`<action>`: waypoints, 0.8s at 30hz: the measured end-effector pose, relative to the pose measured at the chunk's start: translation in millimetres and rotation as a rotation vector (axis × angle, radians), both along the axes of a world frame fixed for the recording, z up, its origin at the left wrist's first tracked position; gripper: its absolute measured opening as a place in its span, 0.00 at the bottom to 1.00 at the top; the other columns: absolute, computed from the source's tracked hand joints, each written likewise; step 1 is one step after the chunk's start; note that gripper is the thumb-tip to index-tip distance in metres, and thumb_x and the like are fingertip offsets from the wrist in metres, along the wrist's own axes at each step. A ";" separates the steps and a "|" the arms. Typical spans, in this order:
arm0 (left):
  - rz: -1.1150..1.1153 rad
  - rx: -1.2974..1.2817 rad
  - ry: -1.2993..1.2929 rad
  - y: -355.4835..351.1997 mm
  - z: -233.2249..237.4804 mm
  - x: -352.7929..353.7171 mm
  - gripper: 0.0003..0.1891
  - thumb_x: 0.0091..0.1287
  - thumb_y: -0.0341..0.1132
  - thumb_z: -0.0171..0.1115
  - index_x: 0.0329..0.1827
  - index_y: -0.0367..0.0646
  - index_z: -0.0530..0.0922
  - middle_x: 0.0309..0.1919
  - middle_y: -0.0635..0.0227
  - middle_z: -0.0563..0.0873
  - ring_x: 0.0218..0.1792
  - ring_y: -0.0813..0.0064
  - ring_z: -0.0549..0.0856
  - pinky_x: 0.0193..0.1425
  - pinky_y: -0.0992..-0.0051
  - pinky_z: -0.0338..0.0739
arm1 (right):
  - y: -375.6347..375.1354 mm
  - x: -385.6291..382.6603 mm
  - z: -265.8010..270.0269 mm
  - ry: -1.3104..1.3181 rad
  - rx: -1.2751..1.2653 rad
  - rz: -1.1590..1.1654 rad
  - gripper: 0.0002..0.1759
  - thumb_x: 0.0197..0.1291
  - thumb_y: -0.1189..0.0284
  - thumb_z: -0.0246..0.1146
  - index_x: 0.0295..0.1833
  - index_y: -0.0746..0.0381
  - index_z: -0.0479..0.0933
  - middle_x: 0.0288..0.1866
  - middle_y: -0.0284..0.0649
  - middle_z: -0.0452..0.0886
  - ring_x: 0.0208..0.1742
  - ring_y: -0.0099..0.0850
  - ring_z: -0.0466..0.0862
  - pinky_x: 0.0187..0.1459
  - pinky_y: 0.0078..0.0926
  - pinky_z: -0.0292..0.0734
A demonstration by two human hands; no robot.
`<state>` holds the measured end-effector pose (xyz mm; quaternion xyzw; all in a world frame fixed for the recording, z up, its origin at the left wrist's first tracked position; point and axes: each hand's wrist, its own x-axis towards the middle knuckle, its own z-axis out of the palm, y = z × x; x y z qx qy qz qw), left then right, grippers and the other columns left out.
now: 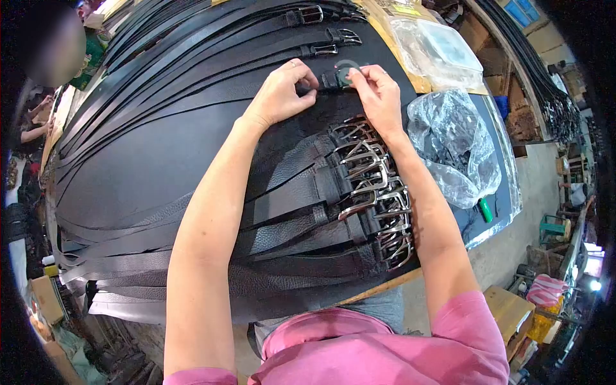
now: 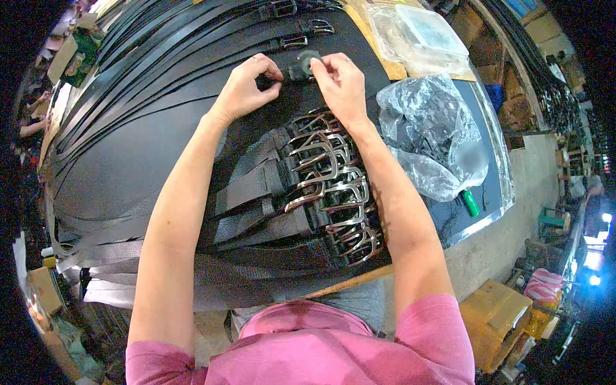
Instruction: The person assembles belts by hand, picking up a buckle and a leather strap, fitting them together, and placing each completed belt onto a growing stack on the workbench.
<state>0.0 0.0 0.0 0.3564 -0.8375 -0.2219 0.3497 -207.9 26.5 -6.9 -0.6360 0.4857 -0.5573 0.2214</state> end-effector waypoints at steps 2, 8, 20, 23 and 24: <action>0.017 -0.038 0.000 3.2 1.6 -5.4 0.12 0.51 0.29 0.68 0.38 0.41 0.80 0.37 0.64 0.81 0.43 0.68 0.82 0.50 0.69 0.78 | -8.0 -3.2 -11.7 -0.172 0.031 0.017 0.11 0.60 0.70 0.65 0.32 0.68 0.79 0.27 0.38 0.79 0.27 0.20 0.76 0.31 0.20 0.70; 0.155 -0.418 -0.136 6.4 0.6 -17.5 0.11 0.49 0.31 0.70 0.36 0.42 0.82 0.35 0.66 0.82 0.41 0.64 0.81 0.47 0.70 0.78 | -8.3 -4.1 -11.3 -0.025 0.078 0.003 0.09 0.65 0.73 0.61 0.38 0.69 0.79 0.33 0.34 0.83 0.34 0.18 0.82 0.39 0.15 0.75; 0.135 -0.157 -0.006 5.9 -2.2 -11.1 0.07 0.53 0.30 0.70 0.34 0.40 0.85 0.34 0.67 0.85 0.37 0.71 0.84 0.43 0.76 0.78 | -0.4 3.3 -2.8 -0.065 -0.015 0.050 0.12 0.59 0.70 0.66 0.31 0.69 0.77 0.28 0.39 0.77 0.27 0.23 0.77 0.30 0.21 0.71; 0.083 0.077 0.067 0.5 2.2 0.1 0.06 0.56 0.29 0.68 0.36 0.38 0.85 0.35 0.65 0.85 0.37 0.75 0.85 0.44 0.79 0.77 | -4.4 1.5 -7.3 0.080 -0.092 0.071 0.11 0.57 0.70 0.67 0.32 0.69 0.78 0.30 0.40 0.78 0.28 0.26 0.79 0.29 0.21 0.72; 0.064 0.187 0.114 -0.4 2.8 3.3 0.06 0.56 0.29 0.68 0.36 0.38 0.84 0.36 0.64 0.86 0.37 0.77 0.84 0.43 0.78 0.77 | -3.4 1.2 -5.7 0.137 -0.123 0.068 0.11 0.57 0.70 0.68 0.32 0.68 0.78 0.31 0.41 0.78 0.28 0.26 0.79 0.29 0.22 0.73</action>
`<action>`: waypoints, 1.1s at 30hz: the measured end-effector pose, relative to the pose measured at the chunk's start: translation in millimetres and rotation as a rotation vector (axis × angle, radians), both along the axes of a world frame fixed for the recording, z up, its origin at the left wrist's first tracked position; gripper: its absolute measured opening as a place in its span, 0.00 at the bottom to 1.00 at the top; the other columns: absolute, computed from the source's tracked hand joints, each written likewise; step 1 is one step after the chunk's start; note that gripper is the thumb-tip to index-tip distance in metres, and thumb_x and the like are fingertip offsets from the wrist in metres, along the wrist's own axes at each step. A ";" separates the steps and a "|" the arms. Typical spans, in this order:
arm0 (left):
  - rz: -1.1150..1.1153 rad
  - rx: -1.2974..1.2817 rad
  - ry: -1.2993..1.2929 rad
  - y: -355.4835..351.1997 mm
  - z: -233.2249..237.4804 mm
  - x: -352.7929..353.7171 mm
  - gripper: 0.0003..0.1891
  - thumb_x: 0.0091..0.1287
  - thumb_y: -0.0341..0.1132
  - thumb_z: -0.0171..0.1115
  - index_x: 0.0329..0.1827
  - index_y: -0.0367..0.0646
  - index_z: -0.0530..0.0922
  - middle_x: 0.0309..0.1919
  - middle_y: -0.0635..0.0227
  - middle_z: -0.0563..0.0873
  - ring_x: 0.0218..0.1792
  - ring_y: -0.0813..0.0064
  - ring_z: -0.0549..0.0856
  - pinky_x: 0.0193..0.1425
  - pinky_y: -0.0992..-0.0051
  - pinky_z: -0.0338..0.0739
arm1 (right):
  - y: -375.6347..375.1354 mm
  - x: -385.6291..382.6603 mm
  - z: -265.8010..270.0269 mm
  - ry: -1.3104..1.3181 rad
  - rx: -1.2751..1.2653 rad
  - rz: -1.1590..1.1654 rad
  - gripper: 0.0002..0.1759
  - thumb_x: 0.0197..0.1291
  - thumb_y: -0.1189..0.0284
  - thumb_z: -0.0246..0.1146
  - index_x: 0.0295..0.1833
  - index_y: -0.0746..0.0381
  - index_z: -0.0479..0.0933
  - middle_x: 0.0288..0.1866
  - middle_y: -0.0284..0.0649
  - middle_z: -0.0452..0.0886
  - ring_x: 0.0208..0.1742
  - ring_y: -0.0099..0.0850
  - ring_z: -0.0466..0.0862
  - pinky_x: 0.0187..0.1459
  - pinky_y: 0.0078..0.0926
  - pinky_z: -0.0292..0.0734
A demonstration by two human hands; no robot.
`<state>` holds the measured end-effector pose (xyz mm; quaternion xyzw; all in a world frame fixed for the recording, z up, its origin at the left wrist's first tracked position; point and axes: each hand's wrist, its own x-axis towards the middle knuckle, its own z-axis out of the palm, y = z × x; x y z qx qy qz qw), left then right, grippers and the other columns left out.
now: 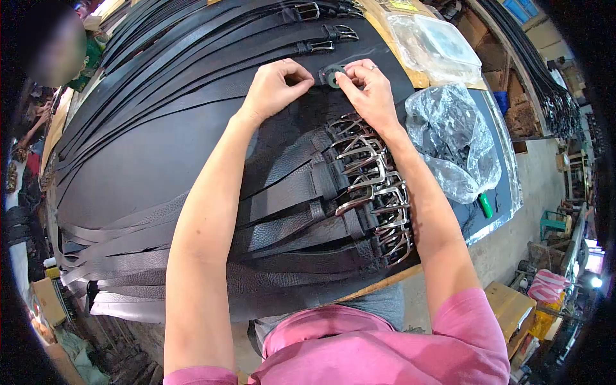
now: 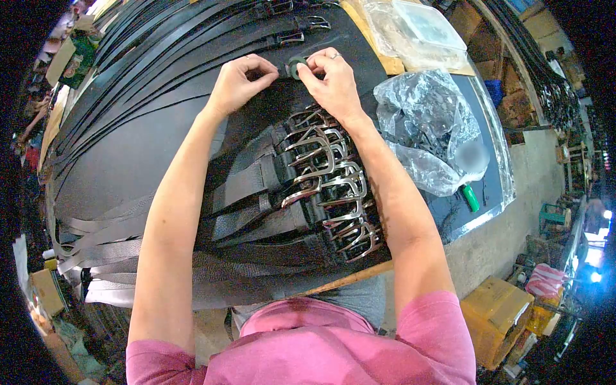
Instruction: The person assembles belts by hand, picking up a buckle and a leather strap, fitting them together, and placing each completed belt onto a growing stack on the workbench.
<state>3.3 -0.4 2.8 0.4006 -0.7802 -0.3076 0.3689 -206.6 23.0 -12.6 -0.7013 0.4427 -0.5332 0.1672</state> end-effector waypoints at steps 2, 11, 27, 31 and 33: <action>0.005 -0.103 -0.021 -1.7 -0.4 -0.5 0.07 0.54 0.30 0.68 0.34 0.37 0.84 0.32 0.62 0.85 0.33 0.73 0.85 0.40 0.76 0.79 | 1.8 -0.3 4.4 0.112 -0.068 -0.005 0.10 0.56 0.71 0.68 0.32 0.68 0.79 0.32 0.42 0.79 0.29 0.28 0.80 0.30 0.23 0.74; 0.052 -0.483 -0.269 10.1 0.4 -22.3 0.12 0.50 0.33 0.69 0.38 0.42 0.83 0.36 0.65 0.82 0.42 0.63 0.83 0.45 0.68 0.78 | 0.0 -16.4 15.3 -0.004 0.122 -0.002 0.13 0.57 0.68 0.69 0.40 0.68 0.82 0.32 0.41 0.83 0.30 0.23 0.81 0.33 0.21 0.76; -0.033 -0.380 -0.184 19.0 16.1 -32.2 0.03 0.57 0.24 0.67 0.34 0.36 0.84 0.32 0.64 0.86 0.33 0.75 0.85 0.39 0.79 0.77 | 304.2 -361.4 102.7 -0.565 0.783 -0.295 0.09 0.59 0.72 0.68 0.43 0.63 0.77 0.34 0.34 0.79 0.30 0.21 0.76 0.29 0.16 0.70; -0.012 -0.184 -0.115 8.5 10.7 -22.1 0.06 0.60 0.28 0.67 0.38 0.35 0.85 0.34 0.67 0.87 0.35 0.80 0.84 0.44 0.81 0.77 | 333.5 -369.5 72.4 -0.779 0.601 -0.224 0.09 0.57 0.72 0.69 0.41 0.61 0.77 0.33 0.31 0.79 0.26 0.19 0.75 0.28 0.15 0.70; 0.035 -0.054 -0.087 5.2 7.6 -19.9 0.07 0.62 0.29 0.67 0.39 0.35 0.85 0.34 0.68 0.87 0.36 0.81 0.83 0.45 0.81 0.76 | 329.5 -386.5 34.4 -0.654 0.703 -0.313 0.09 0.57 0.72 0.69 0.42 0.60 0.77 0.33 0.30 0.79 0.28 0.18 0.76 0.27 0.15 0.70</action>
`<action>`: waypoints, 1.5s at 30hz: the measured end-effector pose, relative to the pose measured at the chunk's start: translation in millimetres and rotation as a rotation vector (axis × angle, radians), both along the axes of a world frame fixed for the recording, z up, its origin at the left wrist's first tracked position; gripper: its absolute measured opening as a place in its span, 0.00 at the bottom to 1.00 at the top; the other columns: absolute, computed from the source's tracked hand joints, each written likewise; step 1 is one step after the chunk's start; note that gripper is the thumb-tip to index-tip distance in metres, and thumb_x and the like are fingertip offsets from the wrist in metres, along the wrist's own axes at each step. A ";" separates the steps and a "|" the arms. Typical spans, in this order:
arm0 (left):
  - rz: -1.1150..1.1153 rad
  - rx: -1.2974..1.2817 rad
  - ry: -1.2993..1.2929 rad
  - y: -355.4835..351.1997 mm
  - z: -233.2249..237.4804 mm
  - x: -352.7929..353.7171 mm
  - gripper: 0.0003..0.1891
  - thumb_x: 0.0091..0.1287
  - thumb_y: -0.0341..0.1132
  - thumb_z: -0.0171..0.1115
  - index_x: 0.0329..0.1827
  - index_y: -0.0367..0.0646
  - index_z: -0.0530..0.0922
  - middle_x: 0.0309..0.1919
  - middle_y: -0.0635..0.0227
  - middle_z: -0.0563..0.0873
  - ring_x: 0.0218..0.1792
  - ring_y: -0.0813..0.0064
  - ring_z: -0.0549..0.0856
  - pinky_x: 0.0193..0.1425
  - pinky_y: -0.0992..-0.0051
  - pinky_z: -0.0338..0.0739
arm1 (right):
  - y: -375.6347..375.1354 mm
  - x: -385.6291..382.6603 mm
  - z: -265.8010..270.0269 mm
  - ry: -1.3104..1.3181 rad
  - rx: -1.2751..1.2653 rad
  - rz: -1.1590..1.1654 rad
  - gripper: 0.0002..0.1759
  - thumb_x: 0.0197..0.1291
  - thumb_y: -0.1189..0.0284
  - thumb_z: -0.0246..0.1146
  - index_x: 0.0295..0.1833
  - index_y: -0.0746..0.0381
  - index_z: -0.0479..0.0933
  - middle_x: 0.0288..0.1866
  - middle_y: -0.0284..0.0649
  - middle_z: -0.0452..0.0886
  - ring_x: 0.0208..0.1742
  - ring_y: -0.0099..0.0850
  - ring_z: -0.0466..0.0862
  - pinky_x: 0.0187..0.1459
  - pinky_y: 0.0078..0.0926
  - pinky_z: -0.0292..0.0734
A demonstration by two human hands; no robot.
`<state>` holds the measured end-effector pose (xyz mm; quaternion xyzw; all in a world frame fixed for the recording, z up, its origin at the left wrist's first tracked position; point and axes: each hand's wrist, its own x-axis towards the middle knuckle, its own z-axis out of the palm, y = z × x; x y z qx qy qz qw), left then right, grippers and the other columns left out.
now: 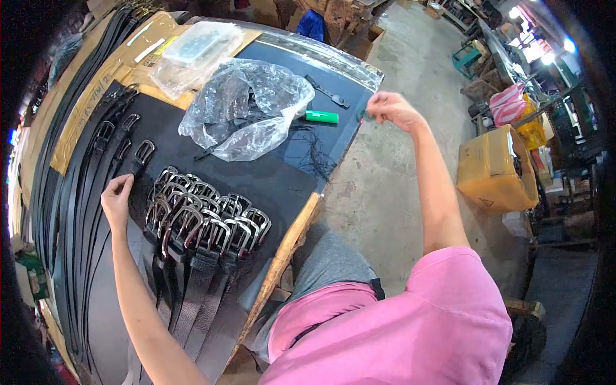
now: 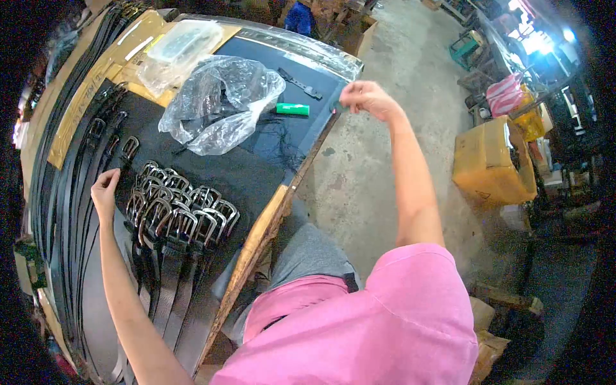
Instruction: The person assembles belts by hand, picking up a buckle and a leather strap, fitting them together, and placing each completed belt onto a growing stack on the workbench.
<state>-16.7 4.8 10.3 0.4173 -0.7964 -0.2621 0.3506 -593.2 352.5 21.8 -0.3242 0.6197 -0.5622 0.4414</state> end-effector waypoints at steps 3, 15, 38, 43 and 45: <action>0.094 0.136 0.047 4.0 0.4 3.1 0.10 0.63 0.32 0.67 0.42 0.34 0.85 0.34 0.68 0.88 0.37 0.83 0.82 0.45 0.82 0.75 | 1.9 -9.6 -1.5 0.142 0.035 0.028 0.07 0.57 0.73 0.68 0.39 0.59 0.77 0.33 0.29 0.79 0.29 0.16 0.75 0.27 0.16 0.70; 0.237 0.157 -0.064 15.9 13.5 -4.2 0.16 0.60 0.44 0.68 0.43 0.40 0.87 0.36 0.68 0.89 0.39 0.81 0.82 0.48 0.79 0.73 | -0.1 0.3 -13.7 0.199 0.028 0.054 0.07 0.57 0.71 0.68 0.37 0.60 0.78 0.25 0.29 0.75 0.20 0.17 0.71 0.21 0.15 0.62; 0.112 0.448 0.271 1.9 -6.9 23.5 0.11 0.60 0.37 0.69 0.39 0.37 0.85 0.33 0.71 0.87 0.36 0.84 0.81 0.45 0.81 0.74 | -329.1 373.1 1.0 0.779 -0.434 0.487 0.14 0.59 0.65 0.67 0.35 0.67 0.79 0.30 0.35 0.82 0.31 0.21 0.78 0.36 0.22 0.74; 0.107 0.450 0.225 0.5 -1.1 22.6 0.11 0.58 0.37 0.69 0.37 0.39 0.86 0.32 0.72 0.87 0.34 0.84 0.80 0.44 0.80 0.73 | -332.0 389.7 -1.8 0.954 -0.445 0.501 0.15 0.55 0.66 0.68 0.33 0.69 0.78 0.29 0.43 0.79 0.31 0.29 0.79 0.36 0.27 0.74; 0.111 0.434 0.210 0.8 -1.5 22.5 0.11 0.57 0.38 0.70 0.36 0.40 0.86 0.31 0.73 0.86 0.34 0.84 0.79 0.44 0.80 0.72 | -331.5 389.6 -1.2 0.970 -0.432 0.514 0.15 0.55 0.65 0.68 0.33 0.69 0.79 0.29 0.43 0.80 0.31 0.30 0.79 0.37 0.27 0.74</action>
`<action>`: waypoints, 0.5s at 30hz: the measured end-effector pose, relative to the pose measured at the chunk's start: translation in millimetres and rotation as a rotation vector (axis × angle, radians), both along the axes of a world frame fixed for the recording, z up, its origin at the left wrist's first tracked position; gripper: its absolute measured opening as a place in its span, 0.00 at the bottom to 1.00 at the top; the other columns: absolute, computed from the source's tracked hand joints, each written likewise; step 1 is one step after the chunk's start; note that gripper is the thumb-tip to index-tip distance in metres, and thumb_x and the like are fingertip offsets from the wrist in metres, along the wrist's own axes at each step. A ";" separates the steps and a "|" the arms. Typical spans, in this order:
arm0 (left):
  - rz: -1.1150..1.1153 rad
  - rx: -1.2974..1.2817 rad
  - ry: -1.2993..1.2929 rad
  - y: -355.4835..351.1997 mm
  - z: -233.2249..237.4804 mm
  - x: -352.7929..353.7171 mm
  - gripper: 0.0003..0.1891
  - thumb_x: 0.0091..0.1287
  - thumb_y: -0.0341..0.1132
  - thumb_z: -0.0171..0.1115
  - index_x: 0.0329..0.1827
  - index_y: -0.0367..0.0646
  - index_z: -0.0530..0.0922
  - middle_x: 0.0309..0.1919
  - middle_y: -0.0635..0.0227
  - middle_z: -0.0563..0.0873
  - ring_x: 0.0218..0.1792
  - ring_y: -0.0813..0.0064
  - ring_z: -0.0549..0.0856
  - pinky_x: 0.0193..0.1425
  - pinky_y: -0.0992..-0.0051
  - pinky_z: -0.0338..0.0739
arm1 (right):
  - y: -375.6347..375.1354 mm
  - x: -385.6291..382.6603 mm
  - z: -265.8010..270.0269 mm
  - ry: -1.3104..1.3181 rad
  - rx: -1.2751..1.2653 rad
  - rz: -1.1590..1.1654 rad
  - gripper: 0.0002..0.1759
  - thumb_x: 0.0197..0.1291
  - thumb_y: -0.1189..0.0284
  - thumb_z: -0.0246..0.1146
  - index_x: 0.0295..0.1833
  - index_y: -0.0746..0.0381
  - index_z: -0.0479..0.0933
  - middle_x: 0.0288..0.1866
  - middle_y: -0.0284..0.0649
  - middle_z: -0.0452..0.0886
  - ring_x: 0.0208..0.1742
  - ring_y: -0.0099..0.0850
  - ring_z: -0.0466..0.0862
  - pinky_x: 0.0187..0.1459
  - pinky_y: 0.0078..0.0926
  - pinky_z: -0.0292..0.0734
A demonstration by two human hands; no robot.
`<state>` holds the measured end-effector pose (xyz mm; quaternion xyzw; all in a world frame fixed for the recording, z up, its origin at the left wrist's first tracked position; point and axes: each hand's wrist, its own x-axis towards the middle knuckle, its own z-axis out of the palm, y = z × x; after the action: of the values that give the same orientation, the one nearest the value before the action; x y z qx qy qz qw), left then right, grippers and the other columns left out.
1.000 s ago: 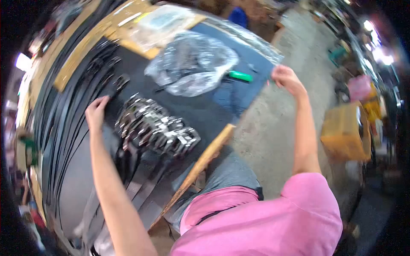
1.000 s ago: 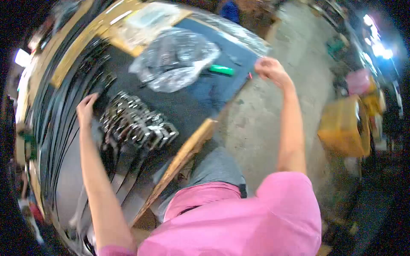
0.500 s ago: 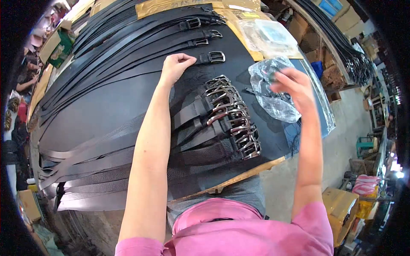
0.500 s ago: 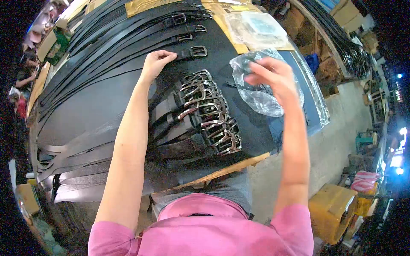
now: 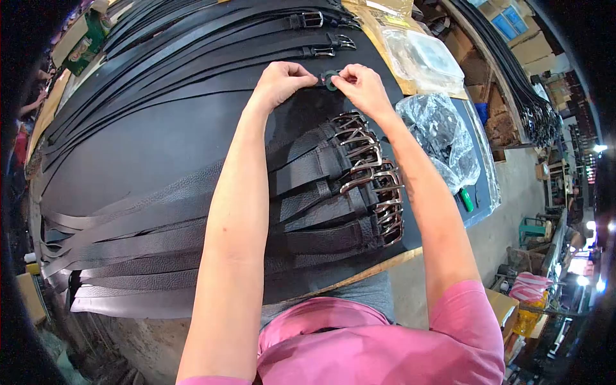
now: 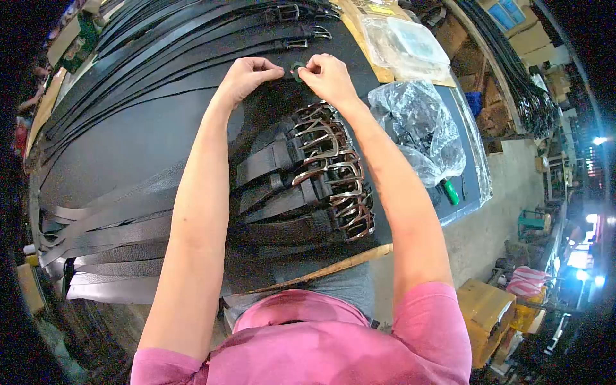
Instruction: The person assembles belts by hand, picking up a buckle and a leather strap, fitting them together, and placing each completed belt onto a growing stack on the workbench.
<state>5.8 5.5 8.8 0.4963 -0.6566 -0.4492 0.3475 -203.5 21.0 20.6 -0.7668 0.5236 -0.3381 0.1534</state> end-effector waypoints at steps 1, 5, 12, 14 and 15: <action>0.002 0.004 -0.002 -0.3 -1.1 0.2 0.10 0.57 0.38 0.70 0.36 0.40 0.86 0.31 0.73 0.86 0.34 0.84 0.79 0.44 0.80 0.72 | 0.6 -1.1 -0.5 0.009 0.004 0.000 0.15 0.55 0.65 0.68 0.33 0.69 0.79 0.30 0.43 0.80 0.32 0.30 0.79 0.37 0.28 0.74; 0.004 0.008 -0.012 -0.9 -0.7 -1.2 0.10 0.57 0.38 0.70 0.35 0.40 0.86 0.30 0.73 0.86 0.34 0.84 0.79 0.45 0.80 0.72 | -2.6 -3.3 -0.9 0.065 0.019 0.005 0.16 0.53 0.64 0.68 0.34 0.68 0.80 0.33 0.44 0.81 0.35 0.32 0.82 0.40 0.29 0.76; -0.005 -0.006 -0.010 2.8 3.2 -1.5 0.11 0.56 0.38 0.70 0.35 0.40 0.86 0.31 0.73 0.86 0.34 0.84 0.79 0.44 0.79 0.72 | -3.7 -3.4 -1.2 0.064 0.047 0.017 0.15 0.52 0.64 0.68 0.34 0.68 0.81 0.34 0.44 0.81 0.37 0.34 0.82 0.42 0.29 0.77; -0.005 -0.011 -0.009 0.2 0.8 -1.5 0.11 0.56 0.38 0.70 0.35 0.40 0.86 0.31 0.73 0.86 0.34 0.84 0.79 0.44 0.80 0.72 | -3.6 -3.2 -0.6 0.077 0.047 0.011 0.15 0.52 0.64 0.68 0.34 0.68 0.81 0.35 0.43 0.81 0.37 0.34 0.82 0.42 0.29 0.77; -0.004 -0.017 -0.011 -1.2 -0.4 -1.6 0.11 0.56 0.38 0.70 0.35 0.40 0.86 0.31 0.73 0.86 0.34 0.84 0.79 0.44 0.80 0.72 | -3.7 -3.3 -0.3 0.085 0.044 0.015 0.15 0.52 0.64 0.68 0.34 0.68 0.81 0.35 0.43 0.81 0.37 0.34 0.82 0.42 0.29 0.77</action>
<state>4.2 4.3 8.4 0.4944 -0.6632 -0.4419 0.3471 -206.9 17.3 20.2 -0.7808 0.5311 -0.2925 0.1505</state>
